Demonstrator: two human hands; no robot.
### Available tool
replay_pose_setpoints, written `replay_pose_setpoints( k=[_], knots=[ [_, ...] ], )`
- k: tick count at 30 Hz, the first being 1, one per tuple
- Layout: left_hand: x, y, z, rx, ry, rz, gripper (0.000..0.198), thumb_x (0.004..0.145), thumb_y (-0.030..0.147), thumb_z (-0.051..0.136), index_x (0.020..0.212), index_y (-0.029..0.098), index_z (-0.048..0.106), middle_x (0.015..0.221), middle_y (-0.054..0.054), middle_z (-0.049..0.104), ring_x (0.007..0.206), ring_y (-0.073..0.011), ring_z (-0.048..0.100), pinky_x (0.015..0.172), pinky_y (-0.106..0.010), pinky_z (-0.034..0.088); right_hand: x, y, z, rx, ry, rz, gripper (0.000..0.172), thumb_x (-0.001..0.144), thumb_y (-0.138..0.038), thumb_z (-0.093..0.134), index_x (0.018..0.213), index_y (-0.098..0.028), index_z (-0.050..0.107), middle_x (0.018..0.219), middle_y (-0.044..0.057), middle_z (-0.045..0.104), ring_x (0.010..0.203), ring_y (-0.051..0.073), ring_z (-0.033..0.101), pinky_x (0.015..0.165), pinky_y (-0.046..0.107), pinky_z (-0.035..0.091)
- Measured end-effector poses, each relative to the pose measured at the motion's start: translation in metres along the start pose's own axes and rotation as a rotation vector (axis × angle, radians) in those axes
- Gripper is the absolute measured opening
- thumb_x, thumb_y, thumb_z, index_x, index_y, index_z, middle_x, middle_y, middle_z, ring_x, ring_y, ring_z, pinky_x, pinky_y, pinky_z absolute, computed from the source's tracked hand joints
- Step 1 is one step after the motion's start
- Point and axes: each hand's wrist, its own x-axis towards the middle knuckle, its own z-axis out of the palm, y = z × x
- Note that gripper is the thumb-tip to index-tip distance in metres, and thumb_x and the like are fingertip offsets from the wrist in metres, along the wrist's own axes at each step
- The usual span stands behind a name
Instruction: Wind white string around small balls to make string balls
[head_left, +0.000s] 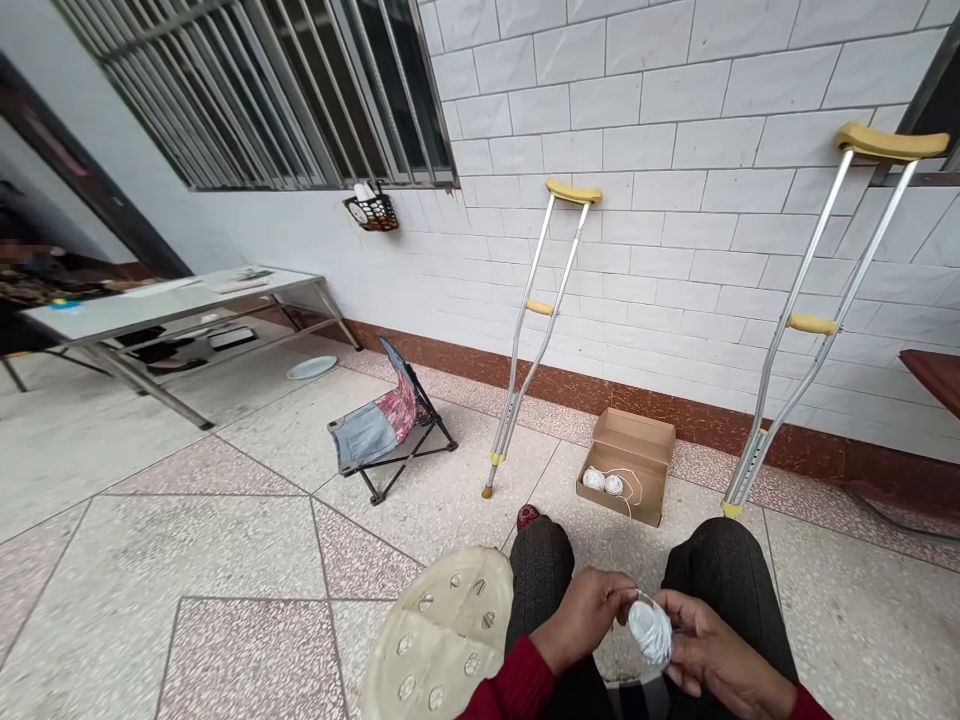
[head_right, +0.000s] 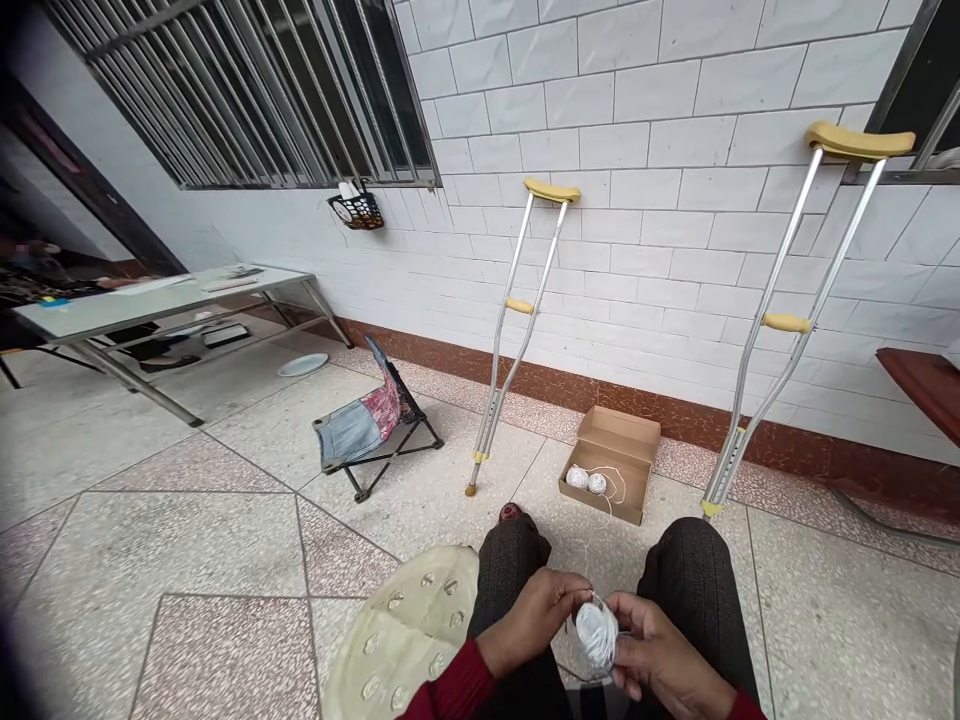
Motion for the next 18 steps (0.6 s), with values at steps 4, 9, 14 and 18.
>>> replay_pose_setpoints(
  k=[4, 9, 14, 18],
  knots=[
    [-0.004, -0.018, 0.038, -0.116, -0.034, -0.126, 0.037, 0.091, 0.031, 0.044, 0.061, 0.015, 0.06, 0.059, 0.001, 0.057, 0.057, -0.0121, 0.053, 0.058, -0.02, 0.039, 0.012, -0.026, -0.014, 0.215, 0.243, -0.055, 0.036, 0.063, -0.029, 0.084, 0.092, -0.017, 0.066, 0.076, -0.001, 0.062, 0.052, 0.005, 0.05, 0.046, 0.015, 0.036],
    [-0.004, -0.038, 0.055, 0.09, -0.097, -0.048, 0.029, 0.084, 0.031, 0.055, 0.058, 0.018, 0.055, 0.058, 0.002, 0.056, 0.057, -0.0128, 0.051, 0.059, -0.022, 0.035, 0.053, -0.007, -0.043, 0.194, 0.429, -0.166, 0.037, 0.054, -0.03, 0.087, 0.083, -0.018, 0.067, 0.069, -0.002, 0.063, 0.05, 0.007, 0.05, 0.045, 0.018, 0.04],
    [0.003, -0.063, 0.043, 0.181, -0.036, 0.027, 0.044, 0.08, 0.045, 0.061, 0.05, 0.017, 0.047, 0.071, -0.003, 0.063, 0.072, -0.0184, 0.058, 0.082, -0.032, 0.037, 0.071, 0.019, -0.05, 0.111, 0.5, -0.188, 0.045, 0.047, -0.039, 0.088, 0.081, -0.019, 0.066, 0.063, -0.002, 0.06, 0.044, 0.01, 0.048, 0.038, 0.02, 0.036],
    [-0.003, -0.067, 0.033, -0.056, 0.007, -0.079, 0.04, 0.079, 0.054, 0.06, 0.057, 0.02, 0.061, 0.073, -0.004, 0.064, 0.077, -0.0213, 0.059, 0.077, -0.03, 0.042, 0.058, -0.007, -0.046, 0.31, 0.432, -0.136, 0.047, 0.049, -0.031, 0.09, 0.09, -0.022, 0.068, 0.073, -0.001, 0.062, 0.055, 0.009, 0.052, 0.048, 0.019, 0.043]
  ],
)
